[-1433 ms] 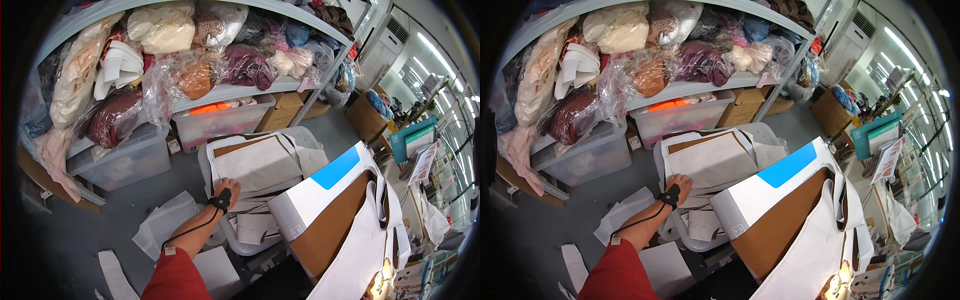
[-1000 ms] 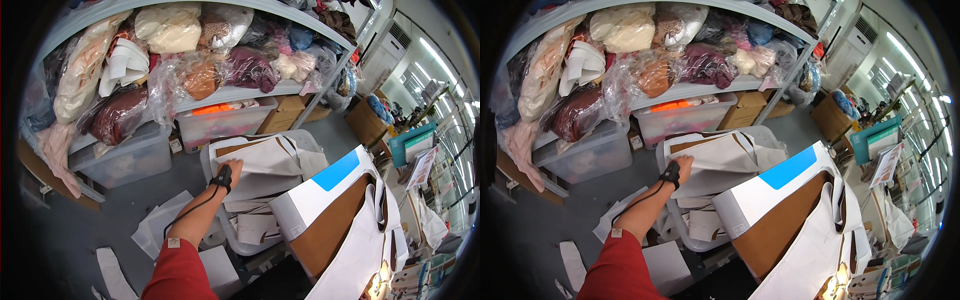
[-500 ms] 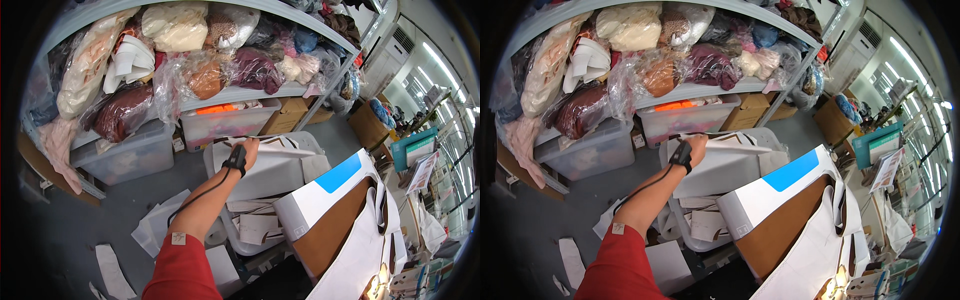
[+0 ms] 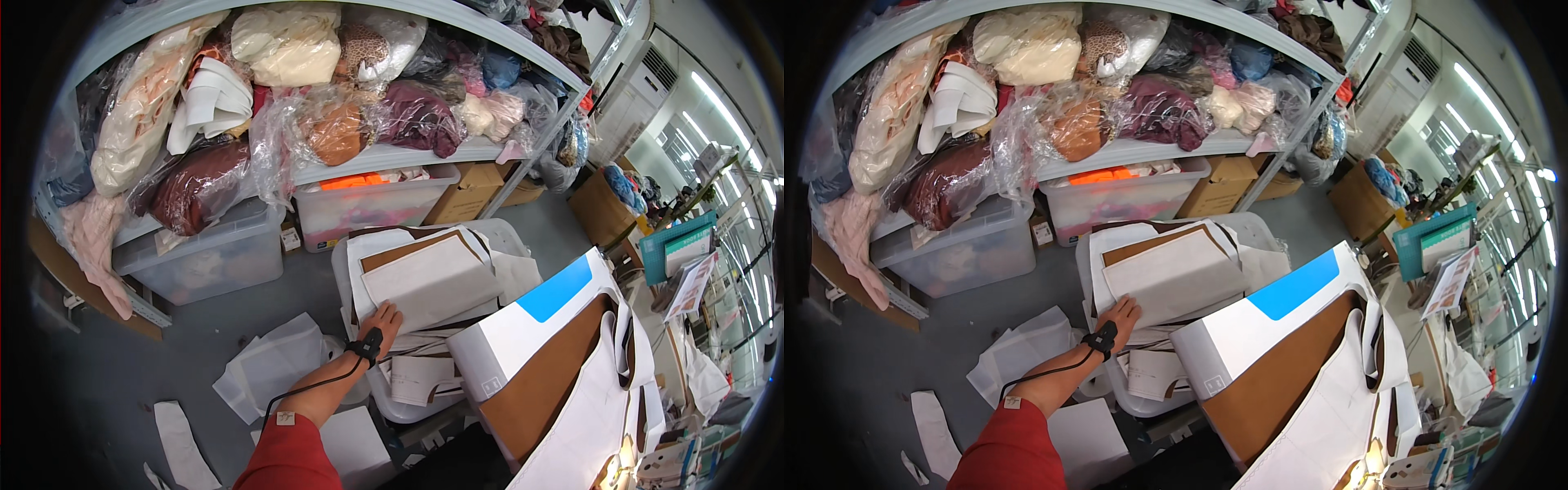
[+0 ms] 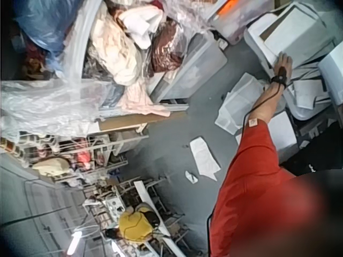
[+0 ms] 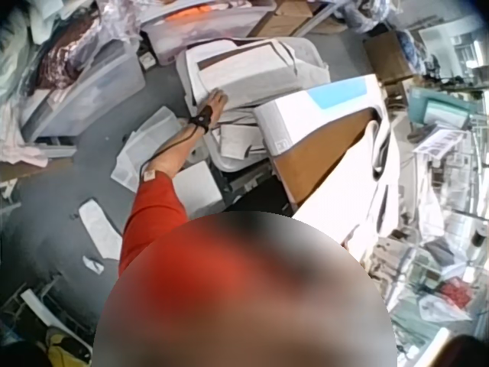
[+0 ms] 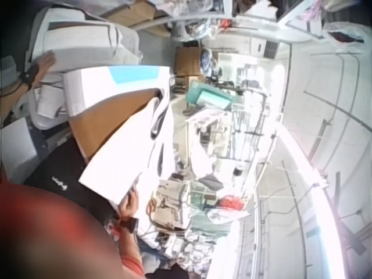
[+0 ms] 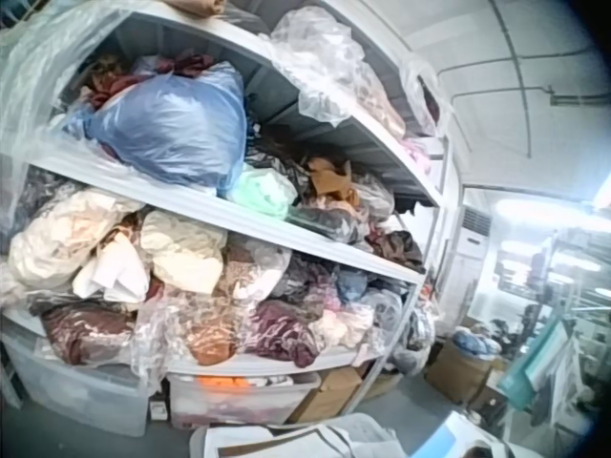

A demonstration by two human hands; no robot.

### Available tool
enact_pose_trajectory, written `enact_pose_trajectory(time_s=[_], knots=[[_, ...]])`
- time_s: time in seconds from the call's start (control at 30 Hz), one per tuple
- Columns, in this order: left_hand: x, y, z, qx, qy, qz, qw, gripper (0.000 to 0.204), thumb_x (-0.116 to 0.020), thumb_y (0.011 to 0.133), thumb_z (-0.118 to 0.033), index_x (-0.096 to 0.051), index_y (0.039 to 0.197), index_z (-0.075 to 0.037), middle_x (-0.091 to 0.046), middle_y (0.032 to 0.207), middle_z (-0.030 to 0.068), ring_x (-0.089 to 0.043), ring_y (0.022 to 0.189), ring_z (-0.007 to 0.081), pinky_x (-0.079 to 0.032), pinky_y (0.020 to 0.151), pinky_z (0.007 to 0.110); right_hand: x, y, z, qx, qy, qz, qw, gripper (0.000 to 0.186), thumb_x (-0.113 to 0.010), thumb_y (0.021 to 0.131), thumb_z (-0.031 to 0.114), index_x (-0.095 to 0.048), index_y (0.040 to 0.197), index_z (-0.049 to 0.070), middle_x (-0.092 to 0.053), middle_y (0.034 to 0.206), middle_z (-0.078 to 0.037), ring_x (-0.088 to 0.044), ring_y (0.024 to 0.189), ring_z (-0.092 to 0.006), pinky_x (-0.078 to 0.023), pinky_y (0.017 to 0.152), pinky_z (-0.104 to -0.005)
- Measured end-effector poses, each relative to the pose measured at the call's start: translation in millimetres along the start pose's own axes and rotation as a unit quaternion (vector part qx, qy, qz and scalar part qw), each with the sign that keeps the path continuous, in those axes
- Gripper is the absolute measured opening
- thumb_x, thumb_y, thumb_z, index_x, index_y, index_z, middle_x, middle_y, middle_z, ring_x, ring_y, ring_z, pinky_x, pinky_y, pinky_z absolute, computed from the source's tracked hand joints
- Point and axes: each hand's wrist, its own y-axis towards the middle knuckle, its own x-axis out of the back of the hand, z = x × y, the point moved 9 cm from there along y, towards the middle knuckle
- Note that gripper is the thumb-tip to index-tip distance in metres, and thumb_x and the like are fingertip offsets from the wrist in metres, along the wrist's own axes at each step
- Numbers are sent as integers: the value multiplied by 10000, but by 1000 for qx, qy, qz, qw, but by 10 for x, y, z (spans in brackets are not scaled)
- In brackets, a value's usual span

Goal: The person is sewing pieces of brown and white fabric together using an industrial sewing machine.

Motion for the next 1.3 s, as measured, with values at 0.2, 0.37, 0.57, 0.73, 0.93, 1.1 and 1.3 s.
enact_pose_trajectory(time_s=[0.2, 0.37, 0.57, 0.73, 0.93, 1.1, 1.3], knots=[[-73, 104, 88, 47, -45, 19, 998, 212, -608, 830, 13, -596, 1040, -9, -627, 1141, 188, -569, 1231, 363, -573, 893, 427, 16, -42, -51, 5, -5, -15, 1000, 263, -540, 984, 52, -611, 1203, -74, -612, 1277, -276, -607, 1155, -430, -475, 1016, -468], [-79, 353, 20, 172, -166, 81, 968, 242, -568, 841, 32, -569, 1081, 5, -647, 1067, 250, -622, 1059, 451, -542, 840, 497, -2, -54, -87, -23, 6, -3, 1000, 261, -541, 991, 57, -610, 1203, -80, -610, 1286, -274, -608, 1169, -424, -487, 1012, -455], [-283, 342, -160, 274, -235, 32, 932, 309, -602, 852, 4, -595, 1160, -20, -665, 1076, 265, -640, 1016, 466, -530, 829, 495, -3, -48, -60, -17, 6, 2, 1000, 268, -539, 999, 65, -605, 1215, -81, -608, 1300, -270, -607, 1186, -417, -496, 1009, -446], [-717, 241, -317, 265, -294, -34, 918, 326, -608, 854, 6, -601, 1178, -25, -668, 1098, 248, -642, 1028, 454, -532, 843, 493, 4, -23, -21, -5, 4, 5, 1000, 268, -542, 998, 68, -607, 1214, -78, -613, 1291, -268, -610, 1176, -418, -491, 1011, -454], [-732, 456, -1030, 158, -435, 92, 881, 268, -608, 905, -59, -623, 1171, -33, -689, 1136, 204, -675, 1025, 399, -547, 841, 460, 7, 5, 14, -18, -1, 6, 1000, 260, -534, 1000, 64, -608, 1208, -74, -624, 1270, -262, -617, 1151, -417, -489, 1002, -456], [-1840, 116, -1319, 70, -443, 112, 887, 241, -575, 956, -118, -663, 1167, -42, -718, 1137, 154, -713, 1008, 312, -565, 826, 404, -21, 47, 45, -25, 16, 18, 999, 255, -539, 997, 60, -612, 1202, -74, -626, 1263, -267, -618, 1146, -422, -487, 1001, -457], [-1898, 87, -1356, 94, -459, 176, 866, 277, -526, 980, -148, -696, 1180, -59, -729, 1138, 156, -705, 1054, 289, -551, 895, 390, 3, 6, -4, -27, 5, 11, 1000, 258, -552, 991, 59, -617, 1204, -71, -624, 1272, -272, -611, 1164, -427, -477, 1020, -459]])
